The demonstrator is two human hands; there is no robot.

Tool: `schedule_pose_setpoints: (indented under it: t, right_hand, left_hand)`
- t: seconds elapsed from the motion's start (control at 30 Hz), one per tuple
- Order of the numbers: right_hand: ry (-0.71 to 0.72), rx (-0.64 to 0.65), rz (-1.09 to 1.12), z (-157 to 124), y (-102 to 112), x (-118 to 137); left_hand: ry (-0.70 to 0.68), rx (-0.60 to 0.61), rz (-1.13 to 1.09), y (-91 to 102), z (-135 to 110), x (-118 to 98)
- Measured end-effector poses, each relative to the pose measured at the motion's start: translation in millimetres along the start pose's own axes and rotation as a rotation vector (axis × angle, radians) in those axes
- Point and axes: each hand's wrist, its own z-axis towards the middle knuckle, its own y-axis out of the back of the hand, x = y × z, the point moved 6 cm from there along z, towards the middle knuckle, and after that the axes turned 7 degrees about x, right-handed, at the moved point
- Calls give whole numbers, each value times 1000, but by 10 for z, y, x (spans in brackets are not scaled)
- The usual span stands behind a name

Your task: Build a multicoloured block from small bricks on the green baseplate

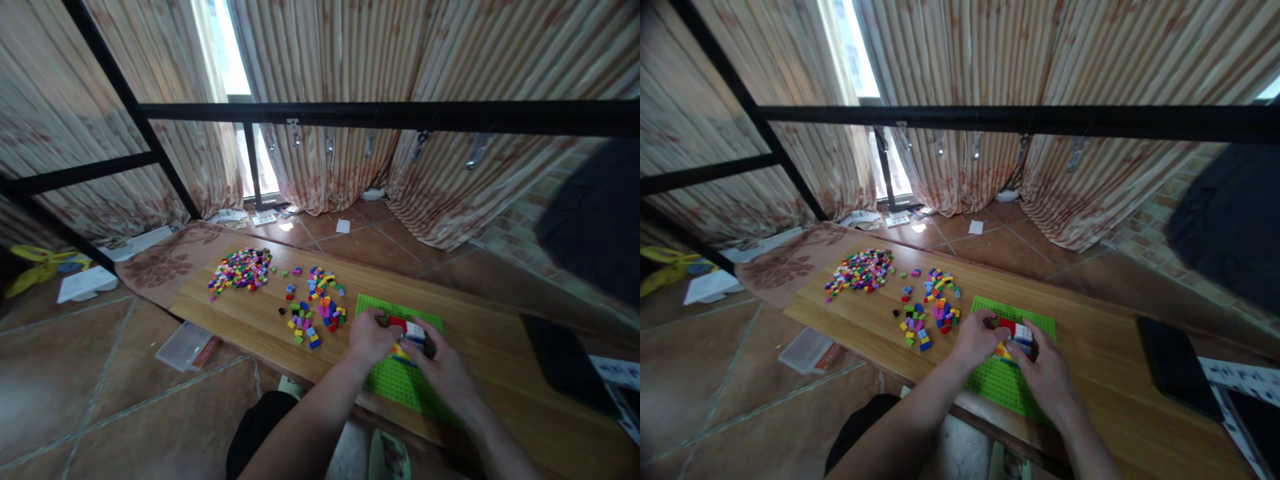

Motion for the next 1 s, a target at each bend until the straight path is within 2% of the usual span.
schedule_pose_setpoints:
  t: [0.23,0.53,0.73,0.83,1.0]
  right_hand:
    - [8,4,-35,27,-31,-81]
    - [-28,42,-47,77,-35,-171]
    - [-15,65,30,59,-20,-39]
    - [3,30,35,49,-28,30]
    - [42,6,26,46,-75,61]
  left_hand:
    - [22,-7,-2,-17,-32,8]
    - [-70,8,16,-3,-89,3]
    - [-72,24,-35,40,20,76]
    - [-99,23,-50,60,67,79]
    - [-129,85,-27,36,22,39]
